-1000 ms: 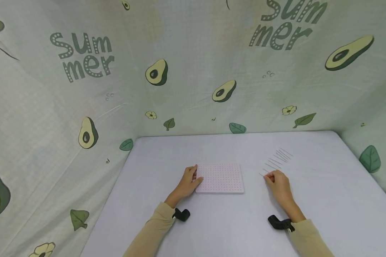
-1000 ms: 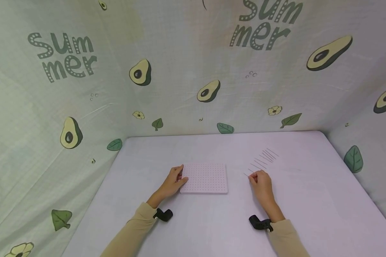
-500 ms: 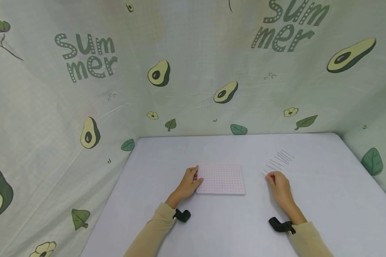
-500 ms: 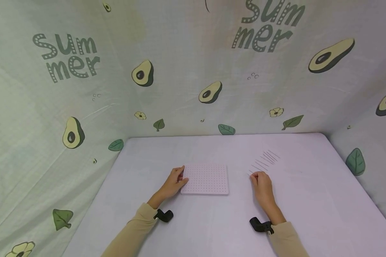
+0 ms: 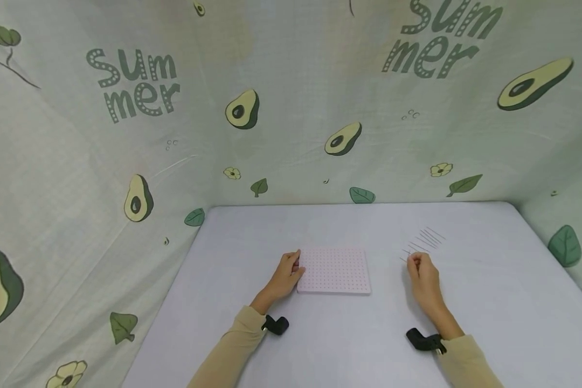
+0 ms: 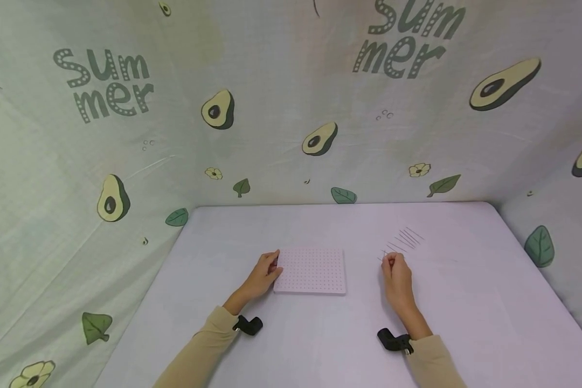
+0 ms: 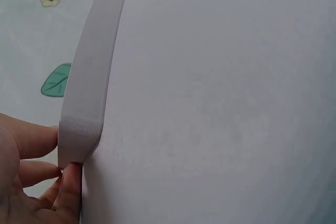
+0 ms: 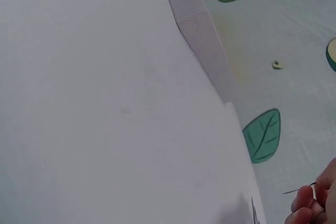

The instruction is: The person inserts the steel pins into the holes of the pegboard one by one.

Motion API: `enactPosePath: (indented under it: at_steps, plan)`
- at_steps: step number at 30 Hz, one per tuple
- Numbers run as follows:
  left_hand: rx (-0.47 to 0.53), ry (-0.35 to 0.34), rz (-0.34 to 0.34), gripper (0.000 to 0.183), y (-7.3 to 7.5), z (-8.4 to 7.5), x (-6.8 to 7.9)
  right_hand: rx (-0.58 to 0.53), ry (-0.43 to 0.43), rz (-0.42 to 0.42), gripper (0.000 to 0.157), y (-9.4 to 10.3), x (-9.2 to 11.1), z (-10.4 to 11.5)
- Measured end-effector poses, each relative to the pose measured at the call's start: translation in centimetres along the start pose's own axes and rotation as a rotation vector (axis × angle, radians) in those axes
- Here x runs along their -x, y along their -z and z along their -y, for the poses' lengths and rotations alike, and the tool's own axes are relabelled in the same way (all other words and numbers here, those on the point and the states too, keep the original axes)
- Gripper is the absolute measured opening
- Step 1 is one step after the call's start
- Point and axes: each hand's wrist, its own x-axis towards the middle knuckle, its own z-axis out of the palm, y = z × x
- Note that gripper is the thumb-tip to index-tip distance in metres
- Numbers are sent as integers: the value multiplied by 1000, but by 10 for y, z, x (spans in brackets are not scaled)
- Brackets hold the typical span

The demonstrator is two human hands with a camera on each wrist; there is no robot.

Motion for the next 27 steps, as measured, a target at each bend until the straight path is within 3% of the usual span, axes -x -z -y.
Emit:
enactPosePath:
  at_steps: [6, 14, 21, 27]
  plan:
    - [-6, -56, -29, 50, -4, 1, -1, -59, -41, -13, 9, -2, -4, 7]
    - [-11, -143, -75, 47, -7, 0, 4, -152, 4, 14, 5, -13, -9, 11]
    - [-52, -72, -58, 48, -7, -1, 2, -170, 5, 75, 6, -27, -13, 20]
    - [-54, -51, -39, 49, -6, -1, 3, -199, 15, 132, 6, -39, -15, 33]
